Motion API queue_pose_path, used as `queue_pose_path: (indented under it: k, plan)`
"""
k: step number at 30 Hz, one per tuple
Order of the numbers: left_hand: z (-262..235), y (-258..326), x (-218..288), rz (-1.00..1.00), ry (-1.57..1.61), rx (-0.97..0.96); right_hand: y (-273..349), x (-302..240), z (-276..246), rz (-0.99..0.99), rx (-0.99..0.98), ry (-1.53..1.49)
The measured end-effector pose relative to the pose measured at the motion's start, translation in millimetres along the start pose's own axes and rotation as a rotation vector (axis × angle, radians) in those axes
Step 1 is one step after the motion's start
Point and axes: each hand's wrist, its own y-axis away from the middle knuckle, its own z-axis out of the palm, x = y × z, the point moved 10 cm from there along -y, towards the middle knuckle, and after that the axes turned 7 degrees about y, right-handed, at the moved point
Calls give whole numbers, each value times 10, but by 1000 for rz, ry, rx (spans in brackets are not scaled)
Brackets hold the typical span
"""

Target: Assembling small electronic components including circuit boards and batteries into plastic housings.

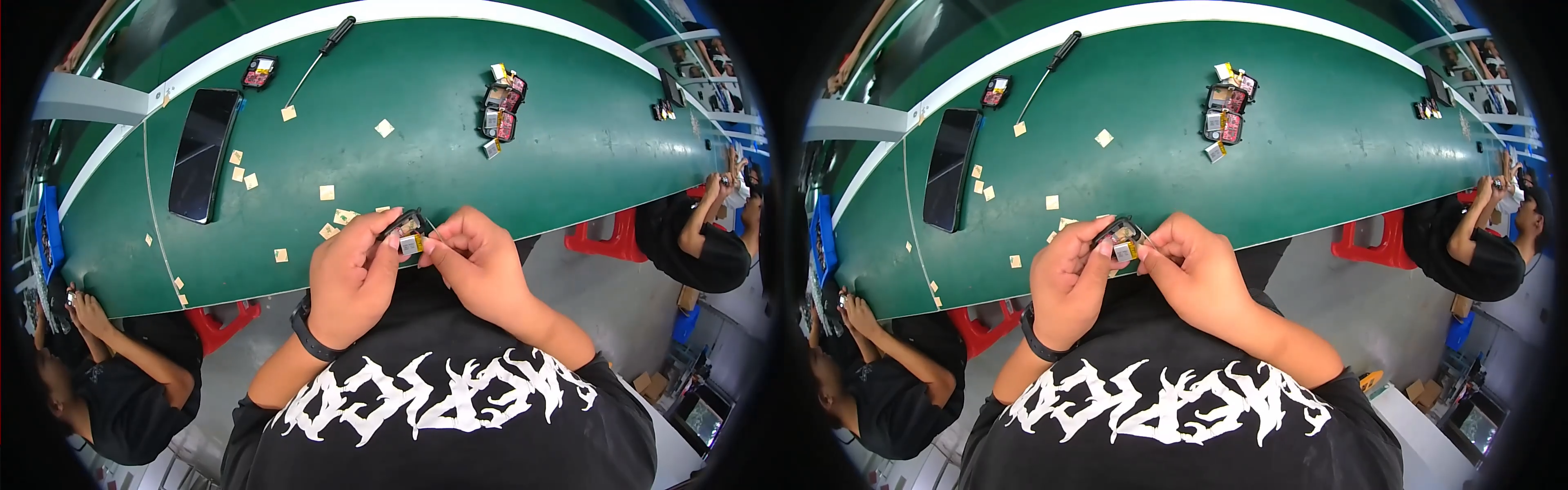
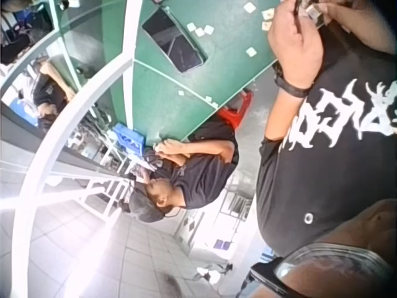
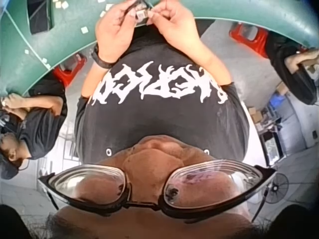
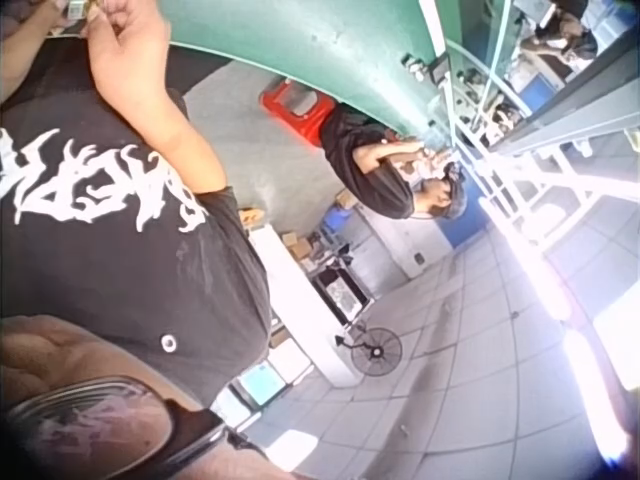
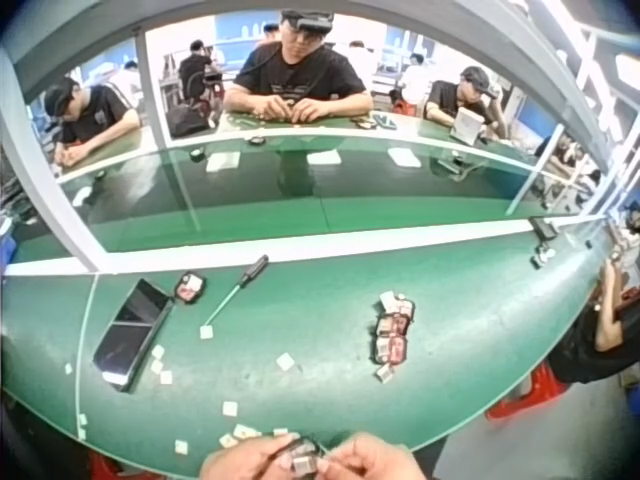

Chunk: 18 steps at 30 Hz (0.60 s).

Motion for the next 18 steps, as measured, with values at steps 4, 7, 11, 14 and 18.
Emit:
queue_pose_path:
  k: [4, 7, 11, 14, 18]
  plan:
    - [-27, -20, -82, -130, 89, 46, 92, -246, -77, -356, 183, 420]
    - [-41, -54, -60, -147, 219, 116, 148, -394, -148, -427, 282, 454]
    - [-34, -61, -52, -180, 289, 77, 100, -528, -61, -439, 176, 517]
    - [-24, -56, -79, -196, 380, 37, 39, -575, 52, -541, 108, 678]
    - [-8, -77, -54, -217, 370, 18, 32, -656, 6, -666, 149, 631]
